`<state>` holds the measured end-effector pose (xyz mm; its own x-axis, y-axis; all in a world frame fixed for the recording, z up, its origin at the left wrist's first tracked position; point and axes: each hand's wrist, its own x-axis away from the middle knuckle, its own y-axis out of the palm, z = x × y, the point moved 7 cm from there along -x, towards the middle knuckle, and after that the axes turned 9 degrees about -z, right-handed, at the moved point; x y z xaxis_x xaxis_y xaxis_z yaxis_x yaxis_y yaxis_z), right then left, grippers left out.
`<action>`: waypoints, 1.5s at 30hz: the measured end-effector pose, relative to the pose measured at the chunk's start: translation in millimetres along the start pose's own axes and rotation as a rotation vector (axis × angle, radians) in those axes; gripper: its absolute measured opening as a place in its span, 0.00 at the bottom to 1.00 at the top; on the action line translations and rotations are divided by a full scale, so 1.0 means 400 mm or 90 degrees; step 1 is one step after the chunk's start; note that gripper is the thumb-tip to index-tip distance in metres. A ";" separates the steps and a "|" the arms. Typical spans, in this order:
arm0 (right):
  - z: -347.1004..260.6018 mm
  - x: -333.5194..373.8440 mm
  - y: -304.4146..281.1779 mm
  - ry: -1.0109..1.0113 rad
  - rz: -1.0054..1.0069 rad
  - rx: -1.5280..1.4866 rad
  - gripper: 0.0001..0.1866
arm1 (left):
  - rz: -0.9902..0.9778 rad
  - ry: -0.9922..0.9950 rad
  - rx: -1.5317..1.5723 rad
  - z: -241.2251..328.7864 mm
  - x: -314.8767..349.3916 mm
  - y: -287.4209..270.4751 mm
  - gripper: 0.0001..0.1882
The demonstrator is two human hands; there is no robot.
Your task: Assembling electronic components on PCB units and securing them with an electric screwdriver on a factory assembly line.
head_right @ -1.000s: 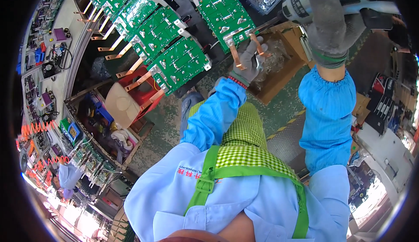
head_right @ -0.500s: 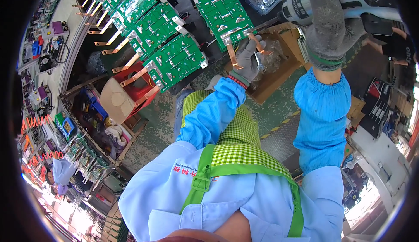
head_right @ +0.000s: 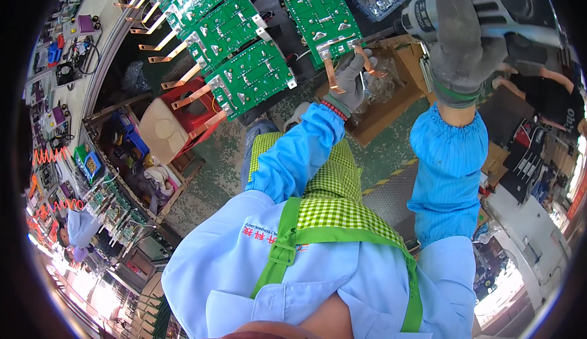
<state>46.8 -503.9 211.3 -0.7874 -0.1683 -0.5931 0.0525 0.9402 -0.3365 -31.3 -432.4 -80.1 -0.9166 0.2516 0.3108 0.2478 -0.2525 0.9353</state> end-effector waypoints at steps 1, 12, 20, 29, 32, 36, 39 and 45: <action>-0.001 0.001 0.003 0.000 -0.001 0.002 0.11 | 0.011 -0.010 0.006 -0.004 -0.001 -0.003 0.16; 0.062 0.015 0.010 0.051 -0.037 -0.292 0.16 | 0.004 -0.006 -0.001 0.002 0.002 -0.002 0.20; -0.156 -0.172 0.003 -0.271 -0.097 0.250 0.13 | -0.020 -0.088 -0.136 -0.001 0.018 -0.039 0.15; 0.182 -0.355 0.072 0.009 -0.338 0.537 0.27 | -0.270 -0.174 -1.050 0.098 0.310 -0.072 0.15; 0.408 -0.279 0.157 0.179 -0.447 0.630 0.31 | -0.317 -0.041 -1.243 0.241 0.412 -0.011 0.13; 0.597 -0.205 0.251 0.319 -0.507 0.599 0.26 | -0.012 -0.201 -1.129 0.456 0.556 0.007 0.11; 0.678 -0.192 0.289 0.390 -0.465 0.610 0.27 | 0.102 -0.077 -1.173 0.585 0.636 0.096 0.10; 0.725 -0.203 0.344 0.366 -0.452 0.687 0.25 | 0.203 0.107 -1.248 0.748 0.719 0.280 0.09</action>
<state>296.0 -446.9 1.0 -0.9676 -0.1146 0.2248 -0.2239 -0.0210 -0.9744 -173.2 -108.6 164.5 -0.9608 -0.0458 0.2733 -0.1344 -0.7855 -0.6041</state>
